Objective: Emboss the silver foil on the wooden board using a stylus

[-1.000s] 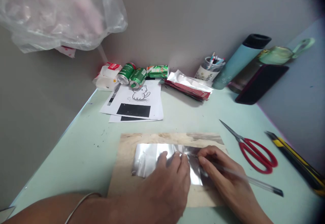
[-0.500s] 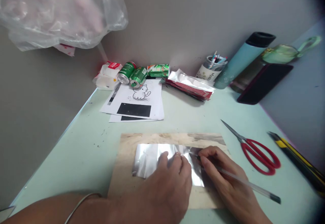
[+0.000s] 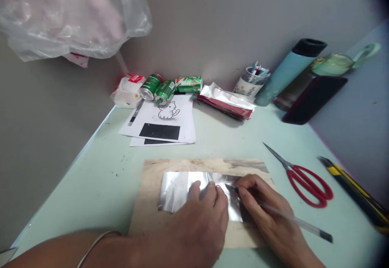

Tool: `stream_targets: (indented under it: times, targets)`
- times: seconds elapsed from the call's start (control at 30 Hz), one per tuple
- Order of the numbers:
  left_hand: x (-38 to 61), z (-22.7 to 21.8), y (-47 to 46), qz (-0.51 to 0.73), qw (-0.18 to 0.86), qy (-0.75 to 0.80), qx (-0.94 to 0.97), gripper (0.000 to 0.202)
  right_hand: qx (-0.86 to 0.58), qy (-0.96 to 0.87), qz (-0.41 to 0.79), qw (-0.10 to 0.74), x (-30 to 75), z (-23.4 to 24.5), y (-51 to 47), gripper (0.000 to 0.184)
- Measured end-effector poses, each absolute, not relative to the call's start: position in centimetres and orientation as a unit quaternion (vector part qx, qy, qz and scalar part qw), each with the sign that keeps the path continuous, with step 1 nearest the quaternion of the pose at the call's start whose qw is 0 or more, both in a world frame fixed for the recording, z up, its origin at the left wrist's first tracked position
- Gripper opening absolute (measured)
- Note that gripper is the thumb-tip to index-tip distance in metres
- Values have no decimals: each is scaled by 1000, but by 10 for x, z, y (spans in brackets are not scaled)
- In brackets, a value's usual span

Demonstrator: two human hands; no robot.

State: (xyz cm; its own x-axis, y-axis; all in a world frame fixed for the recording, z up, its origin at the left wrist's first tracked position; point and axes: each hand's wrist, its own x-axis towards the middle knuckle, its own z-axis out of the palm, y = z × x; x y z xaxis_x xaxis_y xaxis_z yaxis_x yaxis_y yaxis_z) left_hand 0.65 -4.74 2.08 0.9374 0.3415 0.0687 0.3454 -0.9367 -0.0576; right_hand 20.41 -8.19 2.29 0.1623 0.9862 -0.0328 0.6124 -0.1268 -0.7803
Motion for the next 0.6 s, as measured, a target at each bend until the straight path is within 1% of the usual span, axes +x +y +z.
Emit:
stream_targets:
  times: [0.37, 0.6]
  targets:
    - [6, 22, -48, -18, 32, -173, -984, 43, -693, -567, 298, 331, 204, 20, -82, 25]
    - [7, 21, -48, -27, 27, -174, -984, 43, -689, -575, 303, 320, 204, 23, -83, 24]
